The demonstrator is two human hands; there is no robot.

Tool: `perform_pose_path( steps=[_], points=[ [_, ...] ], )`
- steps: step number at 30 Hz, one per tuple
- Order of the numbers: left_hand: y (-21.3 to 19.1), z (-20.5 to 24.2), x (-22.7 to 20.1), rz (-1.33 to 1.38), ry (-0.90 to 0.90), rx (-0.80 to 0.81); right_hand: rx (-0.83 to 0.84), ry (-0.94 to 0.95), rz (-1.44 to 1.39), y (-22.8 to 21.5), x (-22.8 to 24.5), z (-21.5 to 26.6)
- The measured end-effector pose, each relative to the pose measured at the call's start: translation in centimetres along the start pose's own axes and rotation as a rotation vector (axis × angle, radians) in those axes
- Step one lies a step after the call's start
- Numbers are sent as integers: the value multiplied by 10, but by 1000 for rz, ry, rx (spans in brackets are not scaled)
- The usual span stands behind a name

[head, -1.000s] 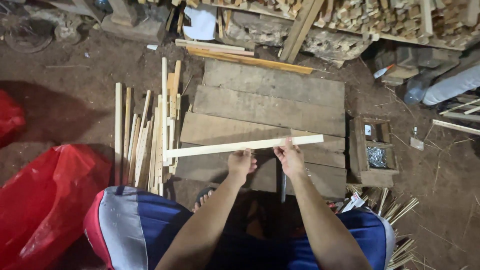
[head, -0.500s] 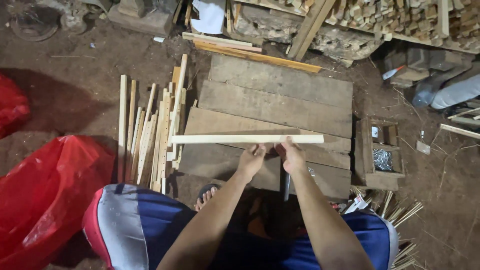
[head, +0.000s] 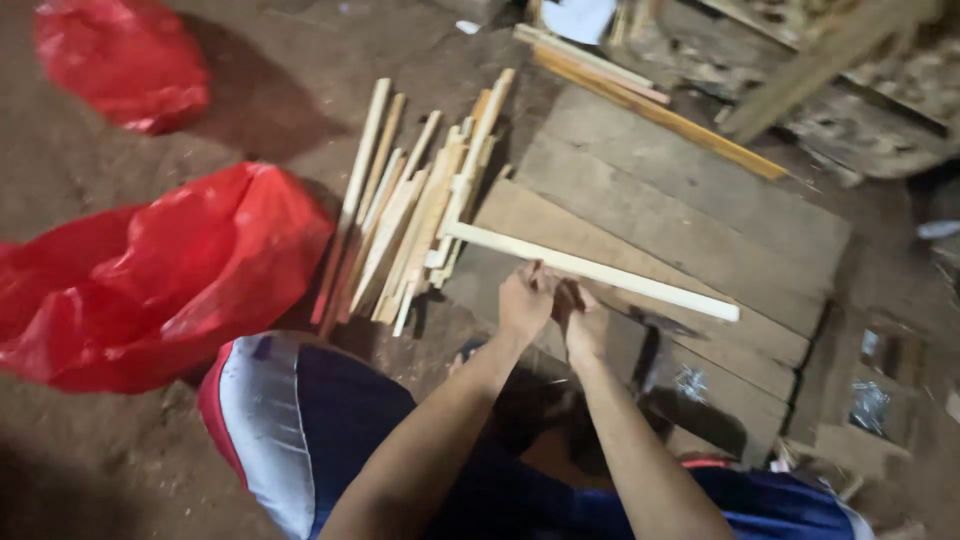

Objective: The person sits on the ground and assembles a rectangular wooden frame from narrow slats. They pick slats from a pile, align them into a frame shape, position nails, and hammer the joints to fasten the pieces together, fitting additional slats as they work.

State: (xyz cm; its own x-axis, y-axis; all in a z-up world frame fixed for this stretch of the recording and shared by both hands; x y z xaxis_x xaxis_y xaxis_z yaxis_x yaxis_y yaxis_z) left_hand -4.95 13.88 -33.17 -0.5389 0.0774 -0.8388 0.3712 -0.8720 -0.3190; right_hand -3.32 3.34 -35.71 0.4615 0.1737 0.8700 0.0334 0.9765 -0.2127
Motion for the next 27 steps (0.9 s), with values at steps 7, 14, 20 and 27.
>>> perform_pose_path(
  steps=[7, 14, 20, 27],
  points=[
    [-87, -21, 32, 0, 87, -356, 320, -125, 271, 96, 1, 25],
    [-151, -90, 105, -59, -101, -511, 493, -183, 435, 169, -8, 24],
    [-177, -87, 122, -186, -156, -519, 626, -111, 375, 198, 13, 45],
    [-145, -124, 178, -426, -146, -416, 594, -84, 477, 222, -28, 14]
  ],
)
Point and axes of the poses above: each hand's wrist, its own z-axis away from the middle knuckle, its own y-axis out of the palm, x = y × z, the point moved 1 cm from there along -z, towards the middle knuckle, and after that the axes turned 1 degree about -x, right-handed, at the moved point
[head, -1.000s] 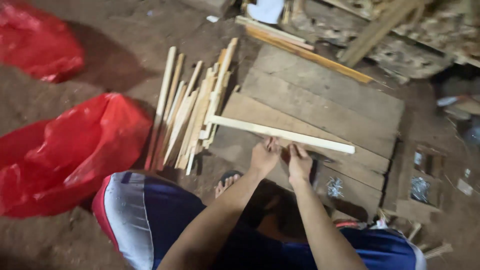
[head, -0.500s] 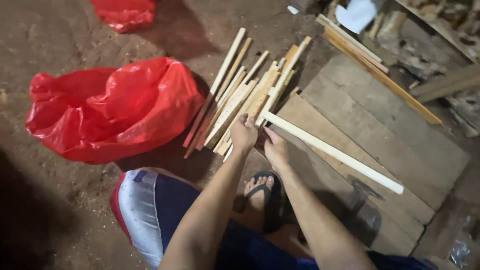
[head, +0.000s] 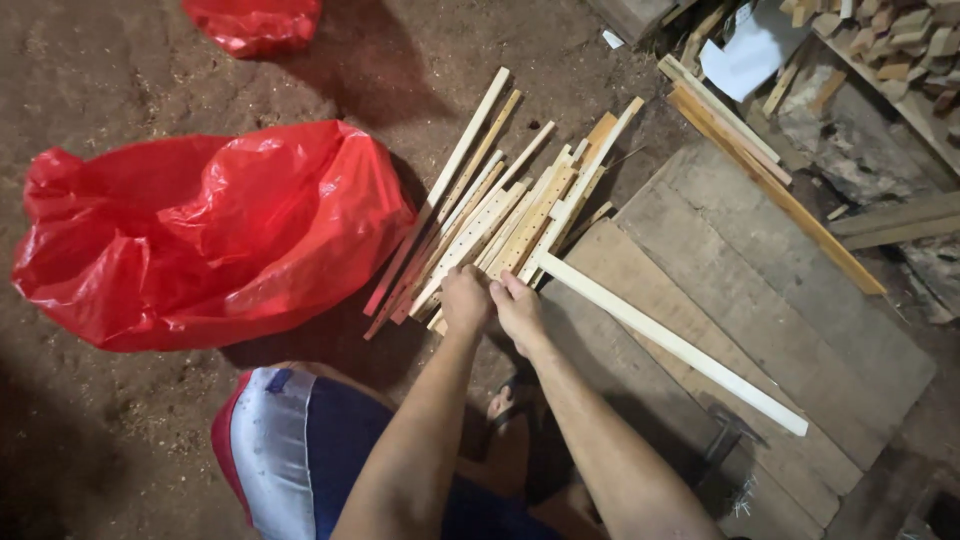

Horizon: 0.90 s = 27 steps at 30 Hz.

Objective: The person sits on the ground and assembles a rectangular wooden frame from narrow slats. They pick slats from a pile, align them into a frame shape, position nails, and hammer the joints to fasten the pieces together, fitting additional slats as they work.

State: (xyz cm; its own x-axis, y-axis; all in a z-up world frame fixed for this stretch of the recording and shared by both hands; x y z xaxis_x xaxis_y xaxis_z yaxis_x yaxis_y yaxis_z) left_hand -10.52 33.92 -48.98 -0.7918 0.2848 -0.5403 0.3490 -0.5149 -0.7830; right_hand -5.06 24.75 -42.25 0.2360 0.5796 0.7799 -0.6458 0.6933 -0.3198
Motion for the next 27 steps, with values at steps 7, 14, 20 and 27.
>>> perform_pose_path(
  steps=[7, 14, 20, 27],
  points=[
    [14, -7, 8, 55, -71, 76, -51, 88, 17, 0, -3, 1],
    [22, -13, 20, 46, -69, 195, -81, 145, 47, 5, -2, 6],
    [-4, -3, 6, 226, -77, 272, -97, 148, 19, 2, 10, 22],
    [-36, 5, -9, 300, -11, 312, -64, 138, -32, 13, 11, 18]
  ],
)
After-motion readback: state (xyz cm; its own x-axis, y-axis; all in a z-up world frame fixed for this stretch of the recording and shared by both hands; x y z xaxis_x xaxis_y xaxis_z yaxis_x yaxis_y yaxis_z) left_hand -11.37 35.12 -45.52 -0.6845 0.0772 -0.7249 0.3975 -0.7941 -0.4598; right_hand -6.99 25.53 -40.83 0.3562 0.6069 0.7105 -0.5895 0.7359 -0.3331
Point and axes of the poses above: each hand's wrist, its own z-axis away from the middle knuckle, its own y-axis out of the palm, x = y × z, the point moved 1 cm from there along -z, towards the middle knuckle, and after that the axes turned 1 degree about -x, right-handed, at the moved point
